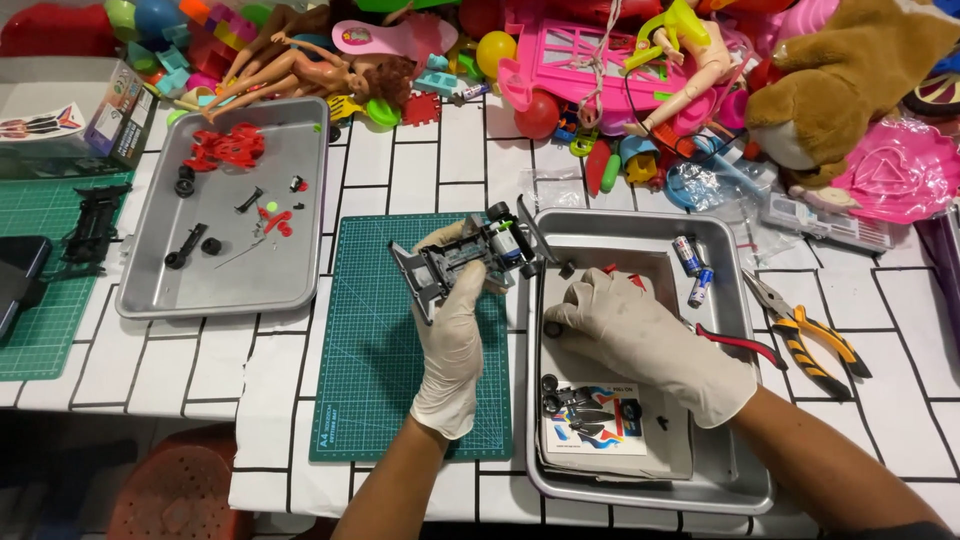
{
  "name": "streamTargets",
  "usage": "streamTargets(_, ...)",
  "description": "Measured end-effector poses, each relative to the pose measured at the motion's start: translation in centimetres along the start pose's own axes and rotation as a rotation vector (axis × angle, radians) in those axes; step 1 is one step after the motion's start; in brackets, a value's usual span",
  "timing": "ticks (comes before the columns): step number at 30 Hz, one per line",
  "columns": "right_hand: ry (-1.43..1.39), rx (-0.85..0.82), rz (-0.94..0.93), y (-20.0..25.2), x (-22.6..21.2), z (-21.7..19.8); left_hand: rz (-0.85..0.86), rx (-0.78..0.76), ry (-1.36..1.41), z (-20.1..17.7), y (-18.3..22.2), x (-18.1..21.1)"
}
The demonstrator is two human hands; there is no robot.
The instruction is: Assembling a toy car chassis by installing gears, a motor, and other small components.
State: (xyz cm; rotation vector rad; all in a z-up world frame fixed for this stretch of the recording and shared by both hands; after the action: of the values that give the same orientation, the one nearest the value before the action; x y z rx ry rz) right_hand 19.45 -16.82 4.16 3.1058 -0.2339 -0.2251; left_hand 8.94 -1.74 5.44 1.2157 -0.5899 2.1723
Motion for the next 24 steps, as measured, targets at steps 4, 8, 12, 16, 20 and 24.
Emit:
streamTargets(4, 0.076, -0.011, -0.031, 0.1, 0.9, 0.8, 0.006, -0.048, 0.055, -1.1, 0.1, -2.7)
streamTargets(8, -0.100, 0.058, -0.017, 0.3, 2.9, -1.4, 0.057, -0.086, 0.086, -0.3, 0.2, -1.2)
streamTargets(12, -0.678, 0.549, 0.322, 2.3, 5.7, -5.2, 0.071, -0.162, 0.124, 0.3, 0.5, 0.1)
streamTargets(16, -1.144, 0.627, 0.334, 3.4, 5.7, -5.8, 0.052, -0.201, 0.113, 1.6, 1.4, 0.0)
streamTargets(20, -1.377, 0.593, 0.367, 3.1, 4.9, -4.8, 0.056, -0.335, -0.022, 2.4, 2.2, -1.0)
streamTargets(24, -1.492, 0.701, 0.401, 3.0, 6.6, -3.7, 0.237, -0.433, -0.340, 3.2, 3.0, -0.6)
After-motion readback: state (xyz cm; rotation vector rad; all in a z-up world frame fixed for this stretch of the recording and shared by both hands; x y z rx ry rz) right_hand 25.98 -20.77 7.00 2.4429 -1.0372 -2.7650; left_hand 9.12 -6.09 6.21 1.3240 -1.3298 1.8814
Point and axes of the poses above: each hand's wrist, its own y-axis away from the middle knuckle, its own z-axis out of the palm, x = y × z, the point moved 4 cm from there along -y, towards the middle knuckle, and after that the axes turned 7 degrees about -z, right-handed, at the moved point
